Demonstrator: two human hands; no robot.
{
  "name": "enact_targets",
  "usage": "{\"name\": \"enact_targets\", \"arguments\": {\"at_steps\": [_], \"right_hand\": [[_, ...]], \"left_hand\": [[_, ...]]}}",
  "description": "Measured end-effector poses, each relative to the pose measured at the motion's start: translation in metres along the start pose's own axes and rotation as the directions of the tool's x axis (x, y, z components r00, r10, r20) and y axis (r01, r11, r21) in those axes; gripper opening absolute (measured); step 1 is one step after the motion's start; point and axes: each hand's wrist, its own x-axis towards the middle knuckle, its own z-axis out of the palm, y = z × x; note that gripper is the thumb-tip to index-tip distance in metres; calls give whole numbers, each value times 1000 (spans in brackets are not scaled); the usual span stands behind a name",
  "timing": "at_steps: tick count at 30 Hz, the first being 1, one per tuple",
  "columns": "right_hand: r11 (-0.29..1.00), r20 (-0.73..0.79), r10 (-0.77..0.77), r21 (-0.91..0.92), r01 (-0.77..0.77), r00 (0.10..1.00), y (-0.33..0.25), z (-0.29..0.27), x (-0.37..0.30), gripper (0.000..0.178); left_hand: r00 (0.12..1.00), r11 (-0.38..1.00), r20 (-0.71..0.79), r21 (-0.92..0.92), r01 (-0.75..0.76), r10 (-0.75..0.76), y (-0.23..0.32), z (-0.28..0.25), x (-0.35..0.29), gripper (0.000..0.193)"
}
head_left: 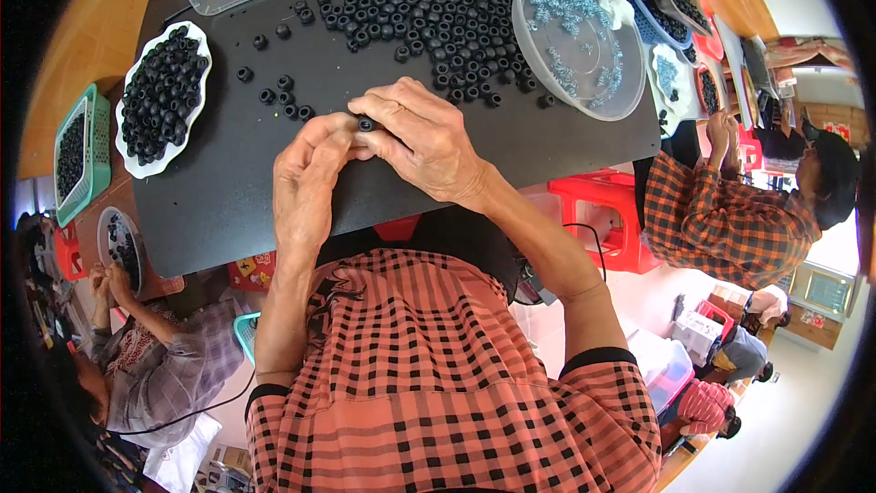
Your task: The person assembles small components by picking up small inserts from a tray and pressing them into black plastic rings by hand.
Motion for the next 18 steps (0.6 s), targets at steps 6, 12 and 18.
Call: {"name": "enact_targets", "arguments": {"at_steps": [6, 12, 18], "right_hand": [[999, -30, 26, -33, -27, 999, -5, -4, 2, 34], [999, -26, 26, 29, -25, 999, -4, -4, -2, 25], [998, -24, -43, 42, 44, 999, -8, -27, 11, 27]], "left_hand": [[994, 993, -25, 30, -110, 111, -4, 2, -4, 22], [983, 971, -101, 200, -129, 151, -7, 6, -6, 20], [981, 965, -36, 189, -181, 191, -6, 8, -5, 17]]}}
